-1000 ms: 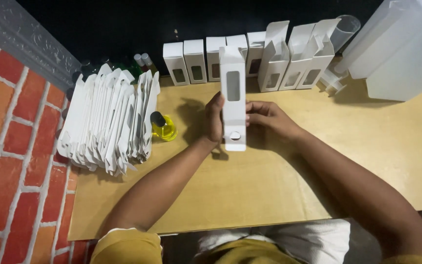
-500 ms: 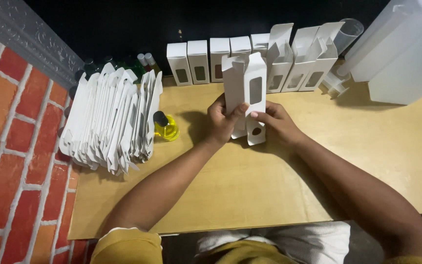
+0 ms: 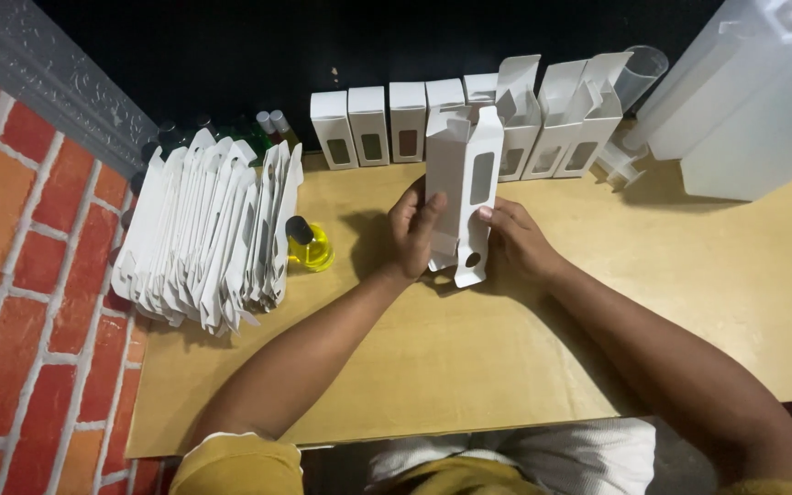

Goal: Assembling and folding small white cardboard perfume boxes from flat templates.

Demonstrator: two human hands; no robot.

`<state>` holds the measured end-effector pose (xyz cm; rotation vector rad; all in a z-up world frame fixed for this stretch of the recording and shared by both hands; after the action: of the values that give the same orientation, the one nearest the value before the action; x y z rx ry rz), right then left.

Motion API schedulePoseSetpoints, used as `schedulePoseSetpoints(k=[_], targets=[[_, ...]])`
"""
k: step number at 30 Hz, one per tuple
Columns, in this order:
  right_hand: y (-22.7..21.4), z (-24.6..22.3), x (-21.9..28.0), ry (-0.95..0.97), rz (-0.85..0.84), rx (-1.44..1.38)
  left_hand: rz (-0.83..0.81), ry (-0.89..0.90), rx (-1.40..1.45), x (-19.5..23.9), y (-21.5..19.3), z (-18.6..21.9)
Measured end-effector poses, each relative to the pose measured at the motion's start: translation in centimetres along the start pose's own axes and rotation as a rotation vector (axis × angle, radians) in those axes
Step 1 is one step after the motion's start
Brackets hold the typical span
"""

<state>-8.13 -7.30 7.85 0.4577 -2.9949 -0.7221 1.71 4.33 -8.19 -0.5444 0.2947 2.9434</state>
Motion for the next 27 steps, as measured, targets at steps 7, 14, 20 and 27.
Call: schedulePoseSetpoints(k=[7,14,20,27], targets=[[-6.0,4.8,-2.0,-0.11,0.019,0.173,-0.085,0.006,0.041,0.3,0.2,2.1],[-10.2,7.7,-4.1,-0.25,0.013,0.351,-0.024,-0.128,-0.429,0.4,-0.9,0.8],[-8.7,6.1,-3.1,-0.242,-0.018,0.477,-0.026,-0.21,-0.413,0.2,-0.5,1.3],[-7.7,5.5,-2.9,-0.23,-0.021,0.564,-0.008,-0.242,-0.399,0.0,-0.2,1.4]])
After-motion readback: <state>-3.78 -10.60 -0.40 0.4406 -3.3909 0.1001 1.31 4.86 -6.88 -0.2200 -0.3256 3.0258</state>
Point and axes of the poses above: each hand's wrist, its own x-axis away from the middle knuckle, its own y-axis out of the palm, z = x × y, the point moved 1 cm from there along -x, towards the middle knuckle, and after that the axes turned 5 degrees about -x, right-handed, at the moved point
